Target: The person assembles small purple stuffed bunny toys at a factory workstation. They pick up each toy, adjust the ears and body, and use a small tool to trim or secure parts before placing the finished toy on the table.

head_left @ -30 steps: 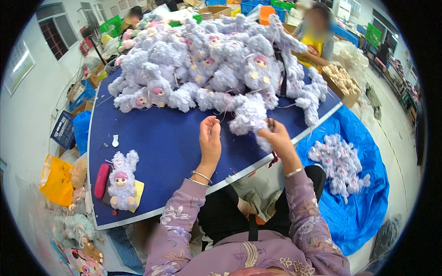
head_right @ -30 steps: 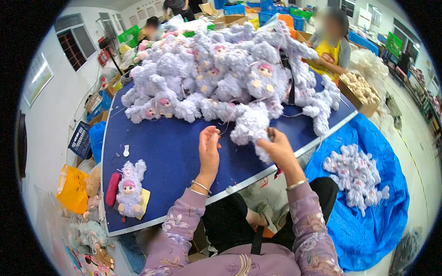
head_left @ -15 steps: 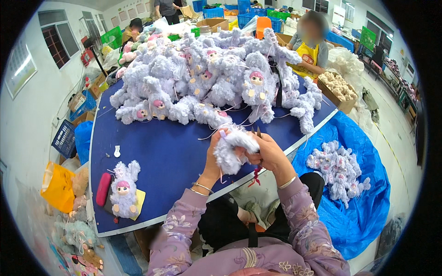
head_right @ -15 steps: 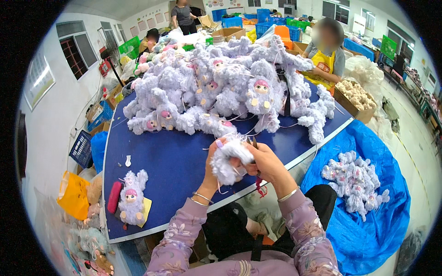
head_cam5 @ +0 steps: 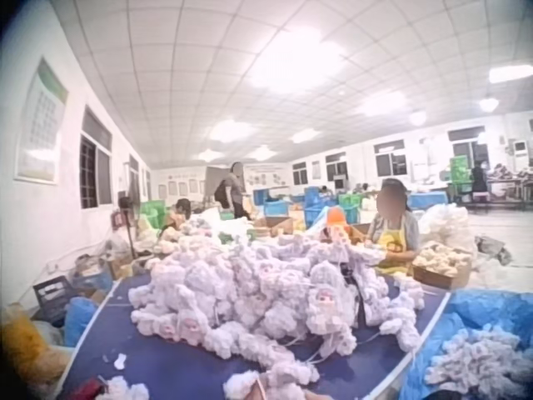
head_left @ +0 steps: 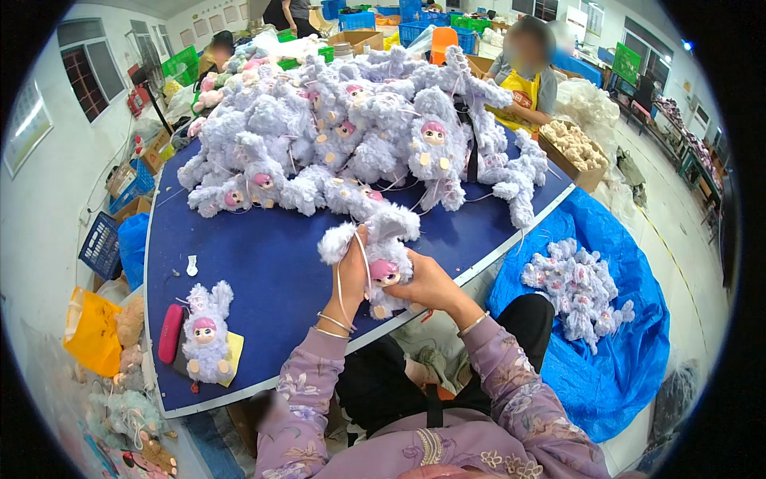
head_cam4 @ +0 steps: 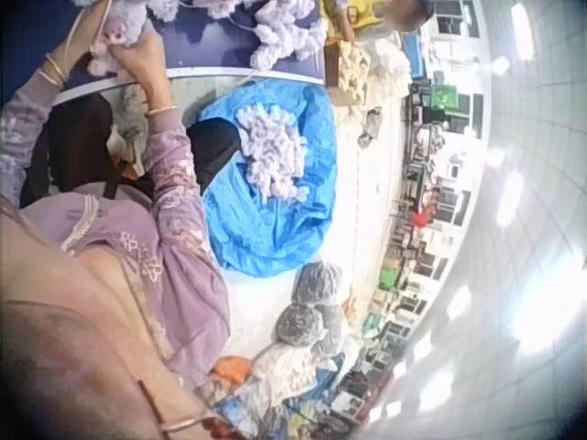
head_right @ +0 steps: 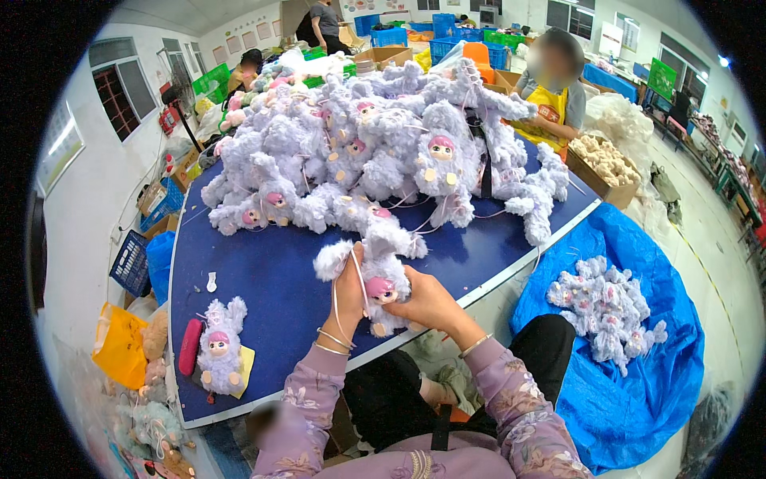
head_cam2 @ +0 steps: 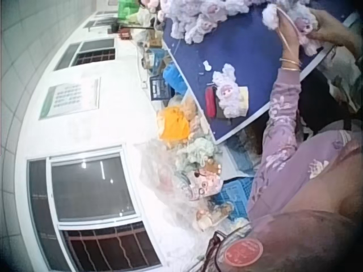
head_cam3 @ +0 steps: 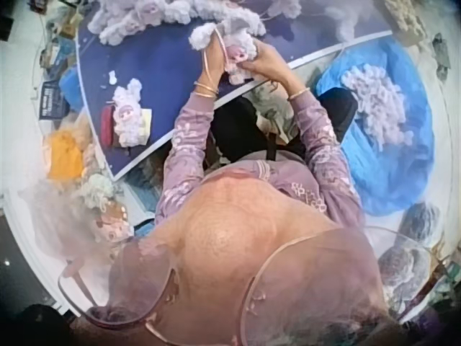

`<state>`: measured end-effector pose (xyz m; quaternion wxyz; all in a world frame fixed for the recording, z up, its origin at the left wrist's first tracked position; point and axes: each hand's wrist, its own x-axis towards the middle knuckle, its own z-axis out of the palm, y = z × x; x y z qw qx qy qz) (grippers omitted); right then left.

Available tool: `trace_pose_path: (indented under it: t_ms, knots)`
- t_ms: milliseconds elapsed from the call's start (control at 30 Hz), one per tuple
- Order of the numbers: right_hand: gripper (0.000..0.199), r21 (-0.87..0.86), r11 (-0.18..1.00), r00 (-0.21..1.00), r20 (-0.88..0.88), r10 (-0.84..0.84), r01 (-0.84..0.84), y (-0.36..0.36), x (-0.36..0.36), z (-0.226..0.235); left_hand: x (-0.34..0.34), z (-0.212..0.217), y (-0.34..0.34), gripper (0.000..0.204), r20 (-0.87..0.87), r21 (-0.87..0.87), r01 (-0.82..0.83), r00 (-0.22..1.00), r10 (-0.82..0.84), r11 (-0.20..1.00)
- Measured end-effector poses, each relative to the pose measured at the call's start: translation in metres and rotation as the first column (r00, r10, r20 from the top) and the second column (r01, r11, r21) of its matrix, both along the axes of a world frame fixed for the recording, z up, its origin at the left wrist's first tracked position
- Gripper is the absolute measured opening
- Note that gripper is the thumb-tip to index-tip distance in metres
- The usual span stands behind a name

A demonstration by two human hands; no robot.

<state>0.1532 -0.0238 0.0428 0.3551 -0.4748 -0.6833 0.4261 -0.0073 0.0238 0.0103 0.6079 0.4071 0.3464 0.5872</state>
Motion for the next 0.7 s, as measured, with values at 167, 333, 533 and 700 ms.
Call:
trace_pose_path:
  t_ms: [167,333,533,700]
  knots:
    - [0.048,-0.125,0.972,0.980,-0.028,0.198,-0.200,0.011,0.034,0.001,-0.023,0.024,0.003,0.038,-0.450,0.026,0.044,0.893,-0.028,0.999]
    - [0.041,-0.179,0.940,0.954,0.023,0.299,-0.291,0.002,0.049,0.010,-0.031,0.028,-0.003,0.034,-0.314,0.001,0.144,0.940,-0.137,0.990]
    - [0.042,-0.259,0.926,0.954,0.047,0.296,-0.274,-0.005,0.054,0.005,-0.046,0.025,0.010,0.031,-0.283,-0.115,0.272,0.913,-0.294,0.955]
    - [0.044,-0.299,0.898,0.936,0.033,0.349,-0.324,-0.009,0.051,0.012,-0.044,0.010,0.017,0.034,-0.201,-0.097,0.249,0.943,-0.264,0.963]
